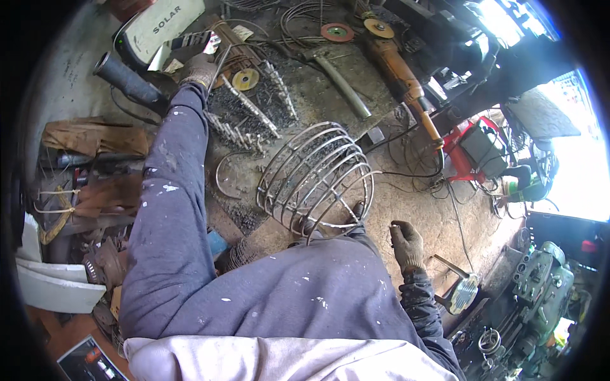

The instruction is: The person cleans their gloves, removes a component from a box, and then welds a curved wire metal frame using a handheld welding tool.

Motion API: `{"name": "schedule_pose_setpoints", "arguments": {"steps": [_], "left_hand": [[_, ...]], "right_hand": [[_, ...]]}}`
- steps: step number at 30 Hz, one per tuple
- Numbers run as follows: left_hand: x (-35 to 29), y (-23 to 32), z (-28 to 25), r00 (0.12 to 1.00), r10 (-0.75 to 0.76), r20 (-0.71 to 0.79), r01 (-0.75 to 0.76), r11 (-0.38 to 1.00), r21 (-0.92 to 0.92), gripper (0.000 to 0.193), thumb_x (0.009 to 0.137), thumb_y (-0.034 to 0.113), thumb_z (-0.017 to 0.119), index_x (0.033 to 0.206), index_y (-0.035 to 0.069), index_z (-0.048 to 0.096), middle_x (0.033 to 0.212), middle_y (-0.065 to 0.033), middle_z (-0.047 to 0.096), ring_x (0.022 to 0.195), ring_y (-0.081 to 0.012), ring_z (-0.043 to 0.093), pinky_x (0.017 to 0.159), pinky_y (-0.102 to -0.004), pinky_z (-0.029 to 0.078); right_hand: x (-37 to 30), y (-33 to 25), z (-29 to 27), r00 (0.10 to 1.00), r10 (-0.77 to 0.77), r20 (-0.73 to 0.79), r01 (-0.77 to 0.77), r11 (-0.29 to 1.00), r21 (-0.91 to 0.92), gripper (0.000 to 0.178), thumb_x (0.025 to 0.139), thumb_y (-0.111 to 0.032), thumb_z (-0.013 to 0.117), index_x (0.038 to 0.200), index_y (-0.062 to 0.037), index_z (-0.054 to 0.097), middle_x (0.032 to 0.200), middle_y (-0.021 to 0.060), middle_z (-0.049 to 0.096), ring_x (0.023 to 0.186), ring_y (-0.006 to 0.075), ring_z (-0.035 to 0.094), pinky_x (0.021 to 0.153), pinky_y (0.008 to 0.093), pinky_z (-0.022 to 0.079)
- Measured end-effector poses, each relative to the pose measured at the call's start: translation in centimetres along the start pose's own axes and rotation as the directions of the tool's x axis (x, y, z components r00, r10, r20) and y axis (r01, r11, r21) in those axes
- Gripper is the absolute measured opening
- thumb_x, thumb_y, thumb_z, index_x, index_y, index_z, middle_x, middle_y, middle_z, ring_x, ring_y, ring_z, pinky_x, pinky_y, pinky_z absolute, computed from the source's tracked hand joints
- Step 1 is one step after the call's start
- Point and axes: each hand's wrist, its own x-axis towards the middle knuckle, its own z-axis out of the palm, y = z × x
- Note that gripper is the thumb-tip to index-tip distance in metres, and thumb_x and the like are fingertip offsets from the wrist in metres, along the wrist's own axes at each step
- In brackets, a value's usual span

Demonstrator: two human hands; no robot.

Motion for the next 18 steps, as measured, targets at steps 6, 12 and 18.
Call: {"name": "schedule_pose_setpoints", "arguments": {"steps": [6, 12, 18], "left_hand": [[3.5, -1.6, 1.3, 0.997, 0.04, 0.063, -0.049, 0.989, 0.139, 0.03, 0.082, 0.021, 0.065, 0.109, 0.013, 0.074, 0.115, -0.0175, 0.069, 0.111, -0.0357, 0.065, 0.099, -0.0433, 0.049], [3.9, -1.5, 0.9, 0.994, 0.021, 0.106, -0.031, 0.996, 0.089, 0.032, 0.089, 0.023, 0.065, 0.119, 0.013, 0.07, 0.129, -0.018, 0.063, 0.121, -0.0364, 0.06, 0.104, -0.0448, 0.047], [1.9, 0.7, 0.4, 0.999, -0.001, 0.053, -0.004, 0.997, 0.081, 0.033, 0.087, 0.023, 0.066, 0.119, 0.016, 0.07, 0.128, -0.0171, 0.064, 0.118, -0.0354, 0.062, 0.103, -0.0452, 0.049]], "right_hand": [[-0.8, 1.1, 0.0, 0.998, 0.059, -0.008, -0.06, 0.998, -0.032, 0.028, 0.096, -0.024, 0.064, 0.114, -0.0026, 0.067, 0.081, 0.0005, 0.064, 0.068, 0.0087, 0.057, 0.06, 0.0257, 0.048], [-0.1, -0.3, 0.5, 0.999, 0.039, 0.019, -0.036, 0.991, -0.126, 0.029, 0.094, -0.024, 0.066, 0.112, -0.0011, 0.068, 0.086, 0.004, 0.069, 0.072, 0.0108, 0.06, 0.065, 0.0272, 0.05], [-0.4, 0.1, 0.0, 1.0, 0.025, 0.007, -0.023, 0.979, -0.205, 0.03, 0.094, -0.024, 0.066, 0.112, -0.0005, 0.069, 0.096, 0.0107, 0.074, 0.088, 0.0155, 0.067, 0.079, 0.0295, 0.052]]}}
